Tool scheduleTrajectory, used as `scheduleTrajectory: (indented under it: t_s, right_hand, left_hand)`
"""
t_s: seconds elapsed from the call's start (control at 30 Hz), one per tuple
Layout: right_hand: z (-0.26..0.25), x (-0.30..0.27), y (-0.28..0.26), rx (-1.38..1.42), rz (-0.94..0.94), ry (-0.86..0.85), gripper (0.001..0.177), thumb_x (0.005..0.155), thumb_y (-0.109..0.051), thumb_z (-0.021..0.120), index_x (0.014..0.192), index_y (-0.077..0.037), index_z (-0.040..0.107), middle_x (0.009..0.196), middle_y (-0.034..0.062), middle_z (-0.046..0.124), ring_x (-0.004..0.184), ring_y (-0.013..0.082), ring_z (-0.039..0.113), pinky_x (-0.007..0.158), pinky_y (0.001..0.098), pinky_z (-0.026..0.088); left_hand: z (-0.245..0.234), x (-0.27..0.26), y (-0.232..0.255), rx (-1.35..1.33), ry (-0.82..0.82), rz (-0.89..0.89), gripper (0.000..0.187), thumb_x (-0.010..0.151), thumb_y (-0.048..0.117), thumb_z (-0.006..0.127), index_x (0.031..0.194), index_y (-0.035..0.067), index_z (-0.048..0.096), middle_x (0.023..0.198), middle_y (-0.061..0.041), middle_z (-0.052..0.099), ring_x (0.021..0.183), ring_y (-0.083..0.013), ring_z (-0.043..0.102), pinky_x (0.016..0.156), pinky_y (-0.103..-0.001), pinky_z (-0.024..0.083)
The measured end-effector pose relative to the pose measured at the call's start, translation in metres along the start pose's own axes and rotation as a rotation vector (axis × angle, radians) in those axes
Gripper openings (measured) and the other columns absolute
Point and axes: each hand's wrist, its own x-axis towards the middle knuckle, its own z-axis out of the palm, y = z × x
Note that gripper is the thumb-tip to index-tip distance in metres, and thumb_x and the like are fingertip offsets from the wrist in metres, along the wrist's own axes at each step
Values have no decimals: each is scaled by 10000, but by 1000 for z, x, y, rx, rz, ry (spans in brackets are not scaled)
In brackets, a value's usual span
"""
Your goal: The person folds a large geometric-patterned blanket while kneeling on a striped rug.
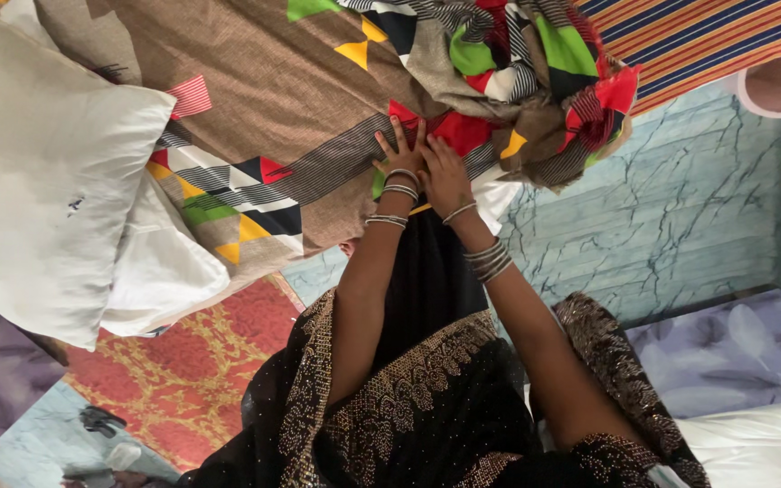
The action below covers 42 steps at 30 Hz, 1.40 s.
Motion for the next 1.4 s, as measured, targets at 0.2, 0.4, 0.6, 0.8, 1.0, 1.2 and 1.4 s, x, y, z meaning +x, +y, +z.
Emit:
scheduleTrajectory:
  t_s: [0.2, 0.4, 0.6, 0.8, 1.0, 1.2, 1.4]
  right_hand:
    - [-22, 11, 104, -245, 124, -108, 535, 935, -235, 642, 1443, -97, 547, 1484, 169, 555, 1381, 349, 498, 1201, 447, 373]
    - [-67, 2, 185, -172, 382, 138, 659, 1070, -340, 640, 1579, -20, 368, 1537, 255, 500, 1415, 408, 470, 1169, 512, 384]
    - [-20, 12, 154, -119, 493, 92, 846, 1036, -498, 653, 1537, 76, 286, 1547, 368, 323, 1417, 506, 402, 1189, 488, 344]
    - [-18, 13, 150, -62, 502, 95, 892, 1022, -516, 624, 1600, 26, 213, 1592, 344, 281, 1454, 486, 353, 1189, 521, 346]
    - [-22, 14, 140, -57, 628, -46, 874, 1020, -571, 530, 1607, -8, 207, 1623, 288, 275, 1461, 439, 360, 1134, 556, 351]
    - [-15, 10, 134, -211, 501, 126, 810, 1043, -583, 505, 1570, -1, 305, 1527, 301, 442, 1367, 444, 499, 1065, 525, 466]
    - [-14, 12, 135, -56, 548, 103, 834, 998, -583, 497, 1555, 11, 316, 1486, 316, 469, 1266, 471, 547, 987, 539, 493]
  left_hand:
    - [4, -1, -4, -27, 41, 26, 1542, 582, 587, 964, 1588, 425, -194, 1643, -173, -342, 1521, -585, -133, 1109, -798, 254]
    - [17, 3, -6, -35, 143, 41, 1548, 579, 621, 954, 1585, 396, -201, 1648, -190, -322, 1511, -602, -117, 1091, -811, 270]
    - [12, 8, -2, -20, 81, 3, 1566, 574, 639, 949, 1578, 390, -227, 1635, -206, -342, 1499, -614, -137, 1093, -809, 263]
    - [9, 13, 1, 22, 36, -25, 1592, 558, 661, 943, 1580, 383, -245, 1621, -215, -368, 1492, -623, -159, 1091, -807, 269]
    - [9, 12, 3, 47, 34, -51, 1604, 544, 665, 944, 1588, 380, -240, 1630, -212, -370, 1496, -618, -167, 1091, -795, 287]
    - [8, 15, 6, 122, -6, -99, 1597, 555, 710, 916, 1582, 372, -259, 1634, -206, -365, 1495, -627, -158, 1092, -791, 296]
    - [5, 24, 10, 184, -71, -163, 1636, 535, 733, 903, 1577, 358, -301, 1616, -222, -389, 1491, -628, -145, 1120, -755, 293]
